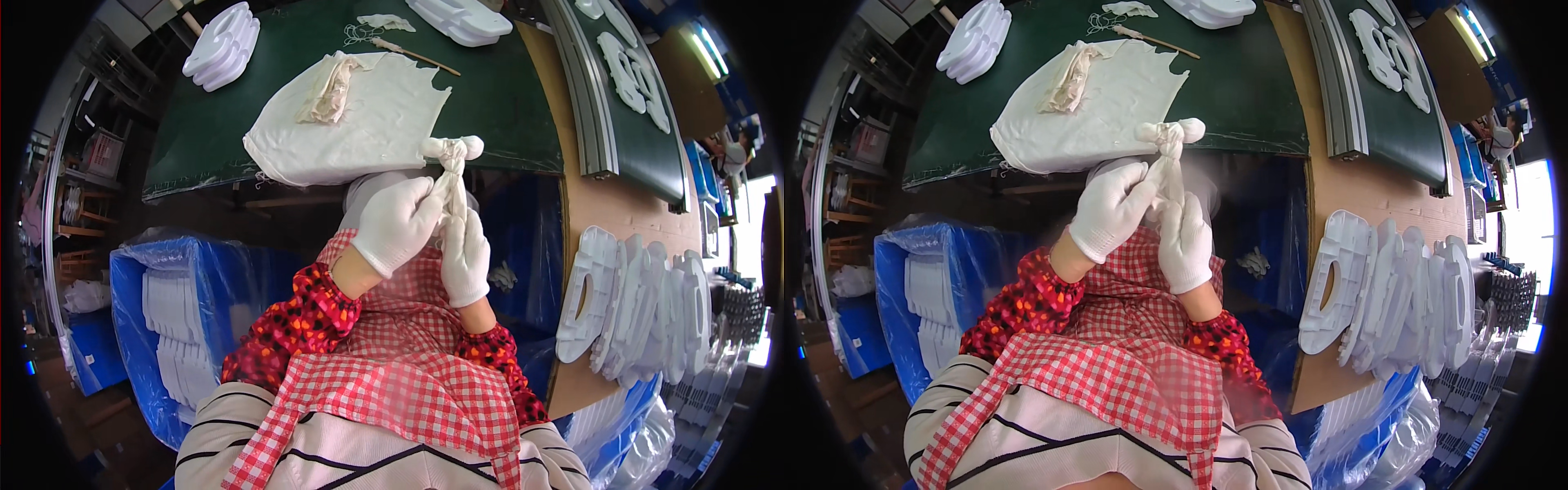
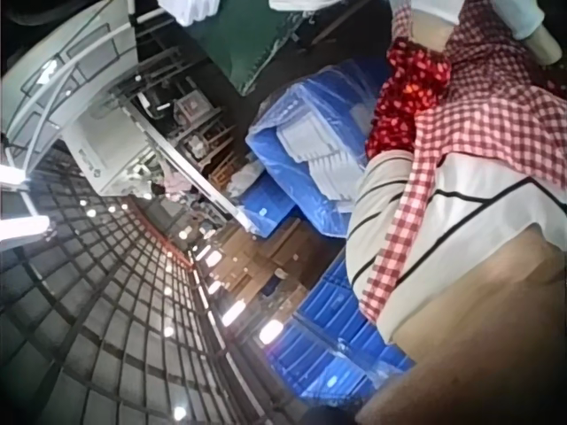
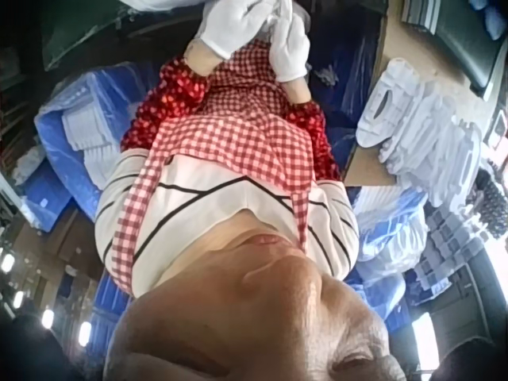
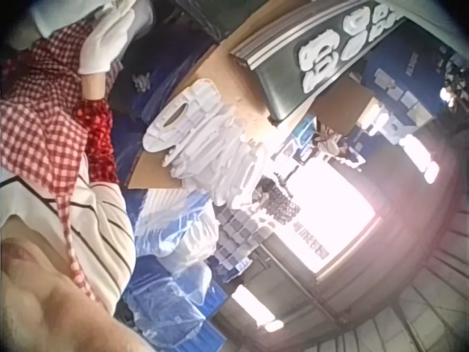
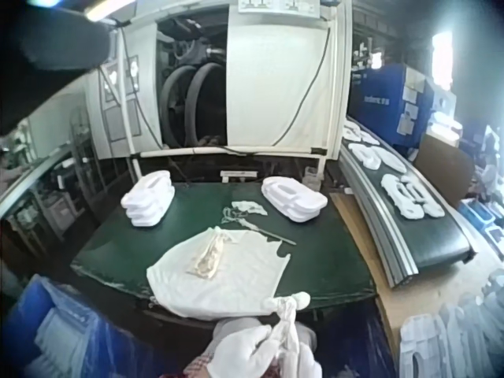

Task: Manually assembling and connecting small white plastic components and organizing them into stacks at an assembly station.

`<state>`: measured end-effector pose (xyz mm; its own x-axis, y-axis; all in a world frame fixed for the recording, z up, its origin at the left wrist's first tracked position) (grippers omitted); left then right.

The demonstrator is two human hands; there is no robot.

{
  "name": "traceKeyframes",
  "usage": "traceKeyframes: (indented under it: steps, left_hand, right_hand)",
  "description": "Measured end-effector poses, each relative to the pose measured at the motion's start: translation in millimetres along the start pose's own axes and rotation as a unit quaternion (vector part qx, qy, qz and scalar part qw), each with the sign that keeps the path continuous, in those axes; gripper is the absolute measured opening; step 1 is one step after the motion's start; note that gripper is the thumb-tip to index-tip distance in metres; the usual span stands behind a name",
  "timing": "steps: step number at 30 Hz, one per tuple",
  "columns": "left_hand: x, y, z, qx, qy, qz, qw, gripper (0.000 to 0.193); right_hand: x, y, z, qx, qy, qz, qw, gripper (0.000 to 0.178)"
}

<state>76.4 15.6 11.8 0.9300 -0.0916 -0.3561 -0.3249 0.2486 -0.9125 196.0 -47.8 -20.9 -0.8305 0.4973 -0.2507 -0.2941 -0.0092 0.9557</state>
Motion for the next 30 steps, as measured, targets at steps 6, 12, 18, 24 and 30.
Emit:
traceKeyframes:
  steps: [6,12,18,24,30]
  left_hand:
    - [13.2,2.0,-13.0,-0.007,-0.021,0.018,1.000,0.020]
    - [8.2,-3.6,-16.1,0.123,-0.094,0.102,0.983,0.016]
    - [2.4,6.0,-23.2,0.139,-0.029,0.183,0.973,0.011]
    - [-0.3,6.7,-60.0,0.088,0.014,0.131,0.987,0.011]
    - [-12.2,2.4,-68.5,0.081,0.005,0.088,0.993,0.009]
  right_hand:
    - [5.3,-11.7,-6.5,0.001,-0.033,0.001,0.999,0.023]
    - [10.9,-14.1,-9.6,0.019,-0.051,0.059,0.997,0.021]
    - [15.4,-20.8,-9.9,0.014,-0.073,-0.013,0.997,0.021]
    - [21.6,-22.2,-22.5,-0.028,-0.103,-0.062,0.992,0.017]
    - [24.3,-11.1,-26.6,0.014,-0.009,-0.008,1.000,0.017]
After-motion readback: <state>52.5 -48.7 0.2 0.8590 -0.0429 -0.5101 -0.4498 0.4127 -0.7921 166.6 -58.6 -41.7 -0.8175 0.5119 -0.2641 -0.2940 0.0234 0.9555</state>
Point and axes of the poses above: each hand's wrist, its own z-axis towards the middle knuckle, its own x-axis out of the palm, y = z × x, the point moved 2 cm from there along z, towards the middle knuckle, and after that the axes turned 12 degrees about -y, right-handed, at the moved point
